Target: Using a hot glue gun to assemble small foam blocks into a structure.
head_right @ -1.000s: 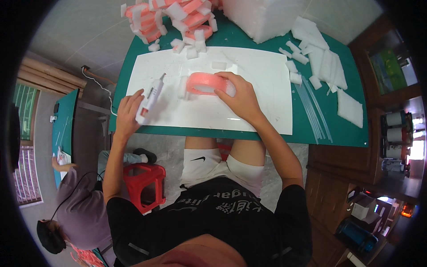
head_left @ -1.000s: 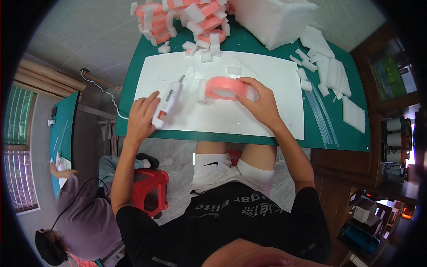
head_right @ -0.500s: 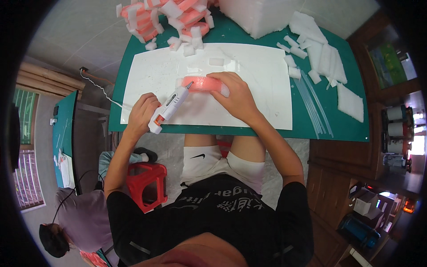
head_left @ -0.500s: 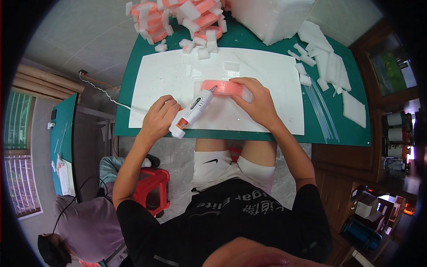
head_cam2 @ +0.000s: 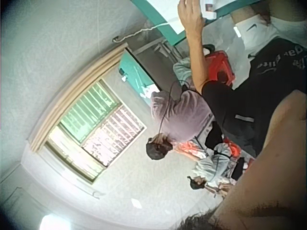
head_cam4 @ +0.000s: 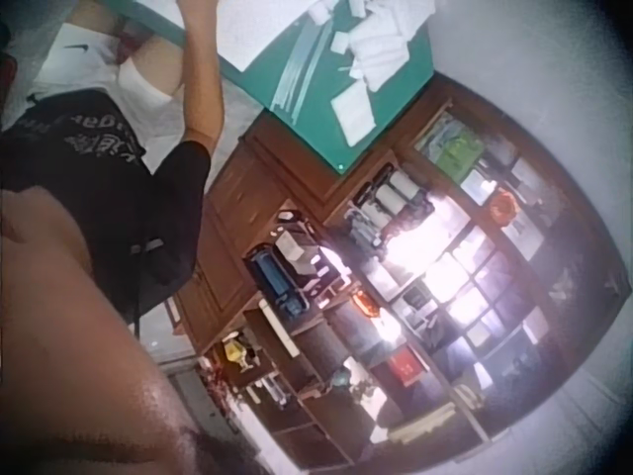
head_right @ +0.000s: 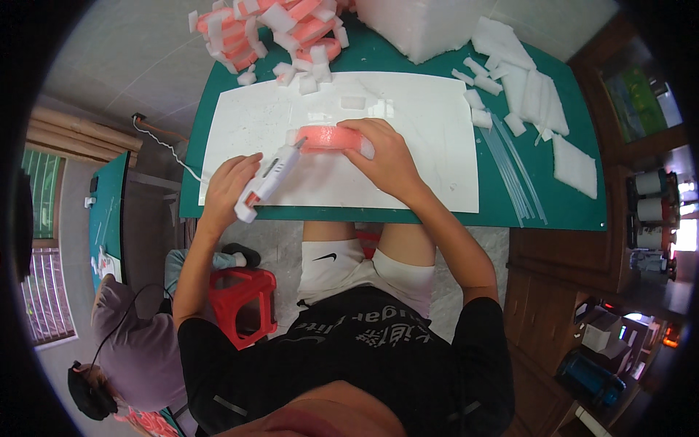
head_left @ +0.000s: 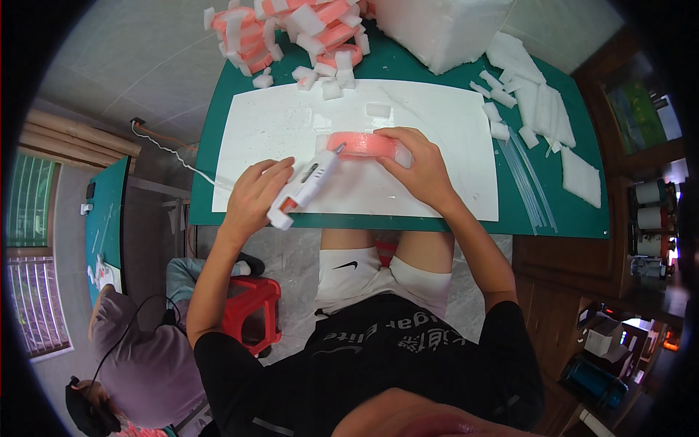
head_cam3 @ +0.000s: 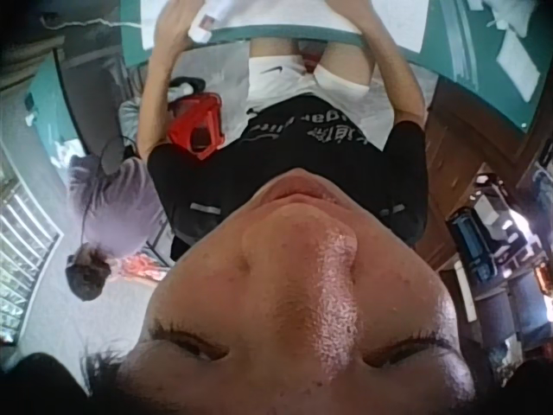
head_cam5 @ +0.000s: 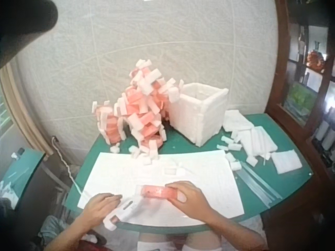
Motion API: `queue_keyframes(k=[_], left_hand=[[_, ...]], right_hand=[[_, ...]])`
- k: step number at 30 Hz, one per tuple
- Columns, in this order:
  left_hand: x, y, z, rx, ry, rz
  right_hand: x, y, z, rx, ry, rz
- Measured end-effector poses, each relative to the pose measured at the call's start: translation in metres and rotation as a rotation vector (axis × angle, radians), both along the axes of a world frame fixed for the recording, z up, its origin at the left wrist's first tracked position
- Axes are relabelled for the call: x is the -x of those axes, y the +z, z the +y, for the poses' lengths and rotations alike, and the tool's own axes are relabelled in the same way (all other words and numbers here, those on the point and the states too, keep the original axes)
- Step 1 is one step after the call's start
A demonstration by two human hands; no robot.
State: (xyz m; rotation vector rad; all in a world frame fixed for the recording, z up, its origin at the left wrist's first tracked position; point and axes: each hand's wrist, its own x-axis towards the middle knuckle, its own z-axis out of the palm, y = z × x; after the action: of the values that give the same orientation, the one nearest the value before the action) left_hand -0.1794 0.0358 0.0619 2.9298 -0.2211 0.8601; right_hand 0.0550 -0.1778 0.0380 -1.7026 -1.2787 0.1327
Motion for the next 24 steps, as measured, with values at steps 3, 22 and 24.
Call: queue_keyframes(k=[3,22,24], left_hand=[[0.015,0.003,0.01,0.069,0.088,0.015],[-0.081,0.036,0.09,0.554,0.244,0.379],[-0.12,0.009,0.091,0.414,0.216,0.311]], right_hand=[[-0.001,0.0,0.0,-0.01,-0.018,0.016],[-0.008,0.0,-0.003,0.026,-0.042,0.034],[-0.005,0.002,0.0,0.03,-0.028,0.041]])
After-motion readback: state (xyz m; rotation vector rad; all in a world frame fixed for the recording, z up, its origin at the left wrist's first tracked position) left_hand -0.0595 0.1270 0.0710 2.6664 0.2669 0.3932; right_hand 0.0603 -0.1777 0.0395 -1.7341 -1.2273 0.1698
